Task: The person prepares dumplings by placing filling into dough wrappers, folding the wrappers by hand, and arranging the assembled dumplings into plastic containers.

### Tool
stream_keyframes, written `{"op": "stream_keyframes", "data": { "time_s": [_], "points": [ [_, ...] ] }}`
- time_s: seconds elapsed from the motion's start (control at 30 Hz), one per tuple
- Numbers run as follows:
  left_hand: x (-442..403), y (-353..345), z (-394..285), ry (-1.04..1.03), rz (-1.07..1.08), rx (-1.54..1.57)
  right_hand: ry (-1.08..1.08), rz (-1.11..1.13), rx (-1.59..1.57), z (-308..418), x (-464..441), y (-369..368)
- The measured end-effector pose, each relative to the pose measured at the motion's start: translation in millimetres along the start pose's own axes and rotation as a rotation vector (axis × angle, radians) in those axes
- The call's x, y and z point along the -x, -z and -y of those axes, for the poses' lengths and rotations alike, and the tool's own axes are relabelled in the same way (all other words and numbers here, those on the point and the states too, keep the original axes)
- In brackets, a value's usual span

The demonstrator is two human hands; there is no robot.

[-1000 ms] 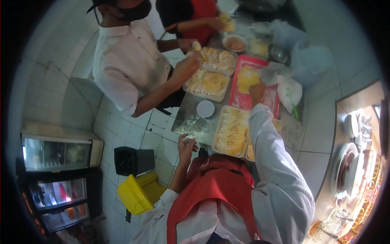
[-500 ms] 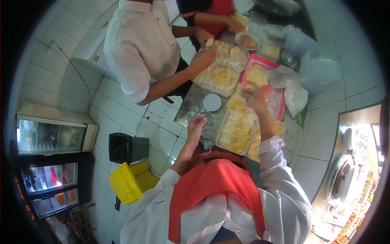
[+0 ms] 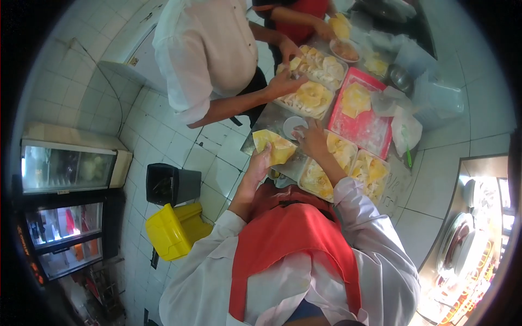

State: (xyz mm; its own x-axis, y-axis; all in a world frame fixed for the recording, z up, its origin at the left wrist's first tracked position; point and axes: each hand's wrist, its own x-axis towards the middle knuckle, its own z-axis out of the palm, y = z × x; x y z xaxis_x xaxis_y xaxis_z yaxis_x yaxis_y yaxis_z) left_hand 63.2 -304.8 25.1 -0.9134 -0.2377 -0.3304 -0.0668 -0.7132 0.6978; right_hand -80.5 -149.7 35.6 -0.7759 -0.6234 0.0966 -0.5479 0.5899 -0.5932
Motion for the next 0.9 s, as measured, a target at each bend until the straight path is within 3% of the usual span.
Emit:
{"op": "stream_keyframes", "data": {
  "time_s": [0.03,0.13,0.23,0.37,0.57,0.63,0.67,0.73,0.77,0.83,0.9],
  "points": [
    [2,3,-3,-0.066,-0.009,-0.007,0.039,0.006,0.244,1,1,-1],
    [7,4,-14,-0.193,-0.028,-0.143,0.1,0.04,0.398,-4,0,-14],
    [8,-1,-22,-0.202,-0.186,-0.355,0.078,0.088,0.387,-6,2,-16],
    [10,-19,-28,-0.218,-0.198,-0.458,0.057,0.083,0.446,-7,5,-13],
    [9,-40,-30,-0.336,-0.178,-0.537,0.047,-0.054,0.23,6,9,8],
    [7,-43,-29,-0.304,-0.144,-0.532,0.161,-0.128,-0.174,9,13,17],
    [5,-43,-28,-0.299,-0.139,-0.532,0.155,-0.13,-0.171,12,16,22],
    [1,-45,-27,-0.327,-0.097,-0.642,0.355,-0.162,-0.325,25,24,32],
    [2,-48,-27,-0.325,-0.09,-0.643,0.35,-0.167,-0.323,32,29,40],
    [6,-61,-32,-0.216,0.024,-0.495,0.426,-0.079,-0.008,47,37,58],
    [3,-61,-30,-0.193,0.081,-0.519,0.371,-0.086,0.011,54,36,67]
  ]
}}
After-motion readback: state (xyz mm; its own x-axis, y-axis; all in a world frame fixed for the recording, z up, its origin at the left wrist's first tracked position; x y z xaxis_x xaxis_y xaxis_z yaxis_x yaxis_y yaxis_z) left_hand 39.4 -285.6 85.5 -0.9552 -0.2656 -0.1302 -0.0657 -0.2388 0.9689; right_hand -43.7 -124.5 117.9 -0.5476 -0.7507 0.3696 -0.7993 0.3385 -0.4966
